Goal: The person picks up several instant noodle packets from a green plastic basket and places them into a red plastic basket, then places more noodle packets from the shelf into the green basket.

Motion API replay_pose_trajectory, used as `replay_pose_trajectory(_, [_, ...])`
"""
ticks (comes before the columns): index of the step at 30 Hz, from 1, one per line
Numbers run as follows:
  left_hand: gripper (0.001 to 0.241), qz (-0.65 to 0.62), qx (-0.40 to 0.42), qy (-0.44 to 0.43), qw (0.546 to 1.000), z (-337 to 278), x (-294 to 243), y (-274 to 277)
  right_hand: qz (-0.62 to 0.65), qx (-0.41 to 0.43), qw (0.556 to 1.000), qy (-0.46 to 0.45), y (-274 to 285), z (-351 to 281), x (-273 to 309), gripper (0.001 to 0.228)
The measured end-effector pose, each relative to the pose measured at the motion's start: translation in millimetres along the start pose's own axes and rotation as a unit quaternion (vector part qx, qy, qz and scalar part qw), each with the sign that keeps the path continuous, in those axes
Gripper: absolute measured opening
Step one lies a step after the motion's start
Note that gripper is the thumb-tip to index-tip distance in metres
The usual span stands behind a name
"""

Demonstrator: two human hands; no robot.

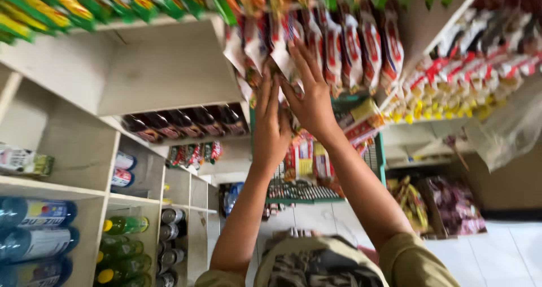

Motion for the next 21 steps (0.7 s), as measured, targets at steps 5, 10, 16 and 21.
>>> replay_pose_trajectory(5, [0.053,-0.039,0.015,-0.003,0.999,-40.1,-3.3,-33.6,0.007,-0.019,0.990,-0.137,15.1,-97.9,-18.6,0.051])
replay_pose_trajectory(10, [0.059,-0.106,0.089,-0.004,0.990,-84.5,21.1,-114.0,0.009,-0.071,0.942,-0.328,30.6,-218.6,-99.6,0.048])
replay_pose_trajectory(16, [0.059,-0.154,0.187,0.022,0.970,-91.8,45.8,-208.9,-0.188,-0.117,0.921,-0.321,73.3,-252.9,-133.3,0.075])
replay_pose_trajectory(21, [0.060,-0.164,0.221,0.003,0.961,-93.0,38.2,-235.8,-0.188,-0.087,0.936,-0.283,68.0,-231.6,-153.8,0.085])
Point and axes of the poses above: each hand's wrist, its own z-axis towards the middle knuckle, its own y-axis out of the back of the hand, x = y × z, the point moved 10 cm from there along z, towards the middle knuckle, and after that the axes turned 12 degrees about x, right-handed, at the moved point
